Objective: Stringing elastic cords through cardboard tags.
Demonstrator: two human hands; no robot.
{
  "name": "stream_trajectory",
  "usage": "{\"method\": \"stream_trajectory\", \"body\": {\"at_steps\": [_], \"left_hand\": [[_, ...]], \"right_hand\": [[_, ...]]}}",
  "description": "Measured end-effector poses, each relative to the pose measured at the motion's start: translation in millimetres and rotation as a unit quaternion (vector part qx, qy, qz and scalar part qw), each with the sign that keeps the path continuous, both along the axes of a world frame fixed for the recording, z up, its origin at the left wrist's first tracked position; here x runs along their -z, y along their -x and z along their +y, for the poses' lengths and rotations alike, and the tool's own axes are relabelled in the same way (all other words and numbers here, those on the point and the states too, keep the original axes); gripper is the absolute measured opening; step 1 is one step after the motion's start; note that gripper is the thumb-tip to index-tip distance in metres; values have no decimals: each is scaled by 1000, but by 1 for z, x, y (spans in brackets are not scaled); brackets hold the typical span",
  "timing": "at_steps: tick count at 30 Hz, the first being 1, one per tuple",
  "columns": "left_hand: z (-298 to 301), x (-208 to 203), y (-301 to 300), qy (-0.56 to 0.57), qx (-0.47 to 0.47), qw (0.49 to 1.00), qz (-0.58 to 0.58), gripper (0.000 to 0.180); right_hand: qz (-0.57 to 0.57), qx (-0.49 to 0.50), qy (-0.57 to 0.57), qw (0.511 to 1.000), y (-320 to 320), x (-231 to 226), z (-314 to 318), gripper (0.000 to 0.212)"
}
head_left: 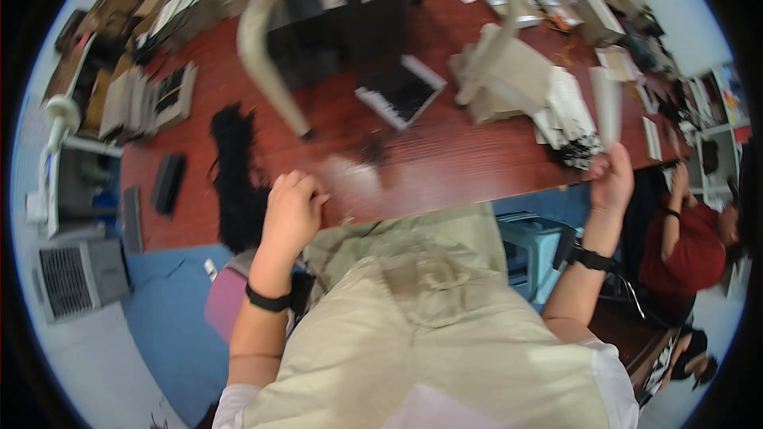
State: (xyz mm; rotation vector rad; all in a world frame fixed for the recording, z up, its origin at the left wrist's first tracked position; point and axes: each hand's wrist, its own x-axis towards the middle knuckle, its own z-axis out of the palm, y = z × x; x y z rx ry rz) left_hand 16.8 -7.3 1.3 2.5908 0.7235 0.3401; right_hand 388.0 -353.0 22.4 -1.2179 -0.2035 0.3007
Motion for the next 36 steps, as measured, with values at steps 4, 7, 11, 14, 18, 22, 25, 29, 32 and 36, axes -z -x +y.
{"method": "stream_trajectory", "body": {"at_steps": [4, 7, 11, 14, 18, 22, 25, 29, 32, 36], "left_hand": [[-2, -4, -9, -53, 21, 998, -3, 10], [3, -8, -16, -2, 69, 997, -34, 10], [-1, -28, -20, 118, 52, 988, -84, 6], [-15, -37, -30, 375, -1, 904, -206, 12], [-25, -49, -62, 519, 93, 797, -295, 19], [-31, -54, -77, 537, 79, 802, -248, 19], [-29, -48, -74, 531, 103, 798, -265, 19], [-27, -49, -63, 563, 83, 790, -227, 19], [-25, -47, -62, 571, 74, 785, -227, 19], [-18, -43, -44, 565, 109, 786, -226, 18]], "right_hand": [[-22, 42, 225, 973, 3, 2, 34, 21], [-38, 61, 254, 964, 6, -6, 42, 24], [-339, 215, 454, 796, 4, -7, 45, 22], [-518, 300, 536, 596, 35, -28, 70, 17], [-359, -285, 184, 870, 101, -49, 119, 20], [-225, -434, 49, 871, 143, -25, 171, 29], [-118, -438, -1, 891, 154, -13, 189, 25], [-44, -429, 36, 902, 163, -22, 194, 21], [-62, -449, -3, 891, 159, -11, 199, 18], [36, -425, -216, 878, 150, -10, 194, 8]]}}
